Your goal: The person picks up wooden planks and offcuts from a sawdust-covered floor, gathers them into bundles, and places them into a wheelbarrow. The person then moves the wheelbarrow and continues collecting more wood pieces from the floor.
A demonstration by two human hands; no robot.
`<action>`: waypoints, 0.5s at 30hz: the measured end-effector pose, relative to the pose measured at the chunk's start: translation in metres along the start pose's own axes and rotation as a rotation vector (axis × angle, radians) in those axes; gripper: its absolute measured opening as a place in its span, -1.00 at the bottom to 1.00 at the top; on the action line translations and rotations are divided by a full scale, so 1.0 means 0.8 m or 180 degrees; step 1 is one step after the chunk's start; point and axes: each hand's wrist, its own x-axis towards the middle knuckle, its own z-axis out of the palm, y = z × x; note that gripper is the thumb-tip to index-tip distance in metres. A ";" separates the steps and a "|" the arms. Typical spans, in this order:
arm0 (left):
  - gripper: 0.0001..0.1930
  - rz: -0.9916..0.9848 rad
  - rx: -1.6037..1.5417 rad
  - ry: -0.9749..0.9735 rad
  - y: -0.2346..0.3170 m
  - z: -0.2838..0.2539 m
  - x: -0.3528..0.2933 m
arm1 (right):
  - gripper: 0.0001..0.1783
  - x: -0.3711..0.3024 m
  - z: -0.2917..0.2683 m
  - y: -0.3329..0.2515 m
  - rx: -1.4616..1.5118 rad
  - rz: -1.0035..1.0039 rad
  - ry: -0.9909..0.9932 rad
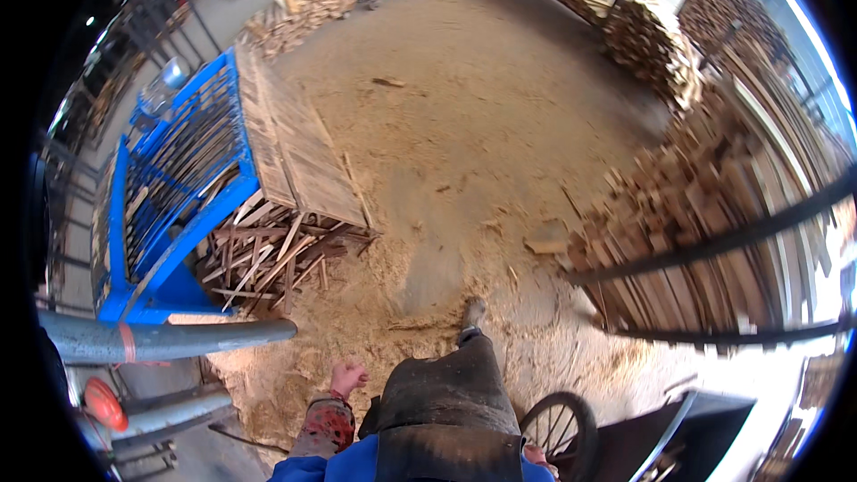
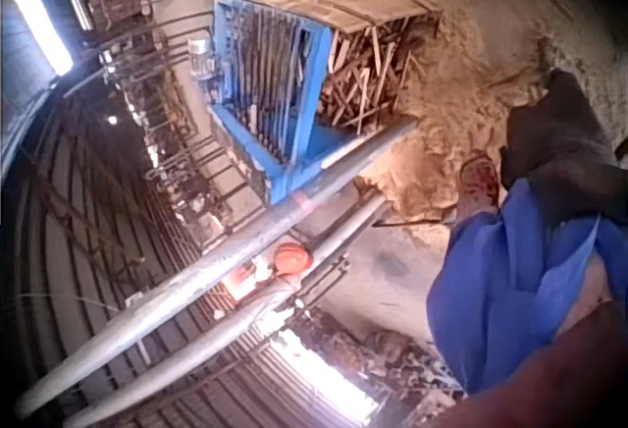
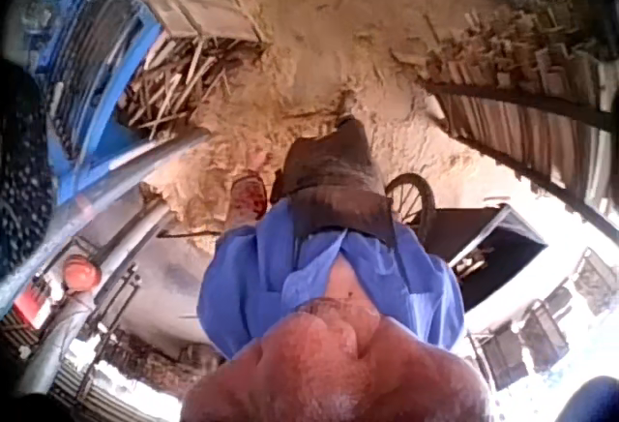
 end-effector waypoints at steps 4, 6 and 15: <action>-0.85 -0.0176 -0.0156 0.0762 0.008 -0.031 -0.049 | -0.56 0.044 -0.213 -0.230 -0.0293 -0.1174 -0.0875; -0.84 -0.0160 -0.0398 0.1034 0.021 -0.027 -0.057 | -0.66 0.075 -0.312 -0.335 0.0788 -0.0726 -0.1201; -0.83 0.1424 -0.0147 0.2594 0.271 -0.041 0.081 | -0.70 0.243 -0.558 -0.600 0.1778 -0.1072 -0.0295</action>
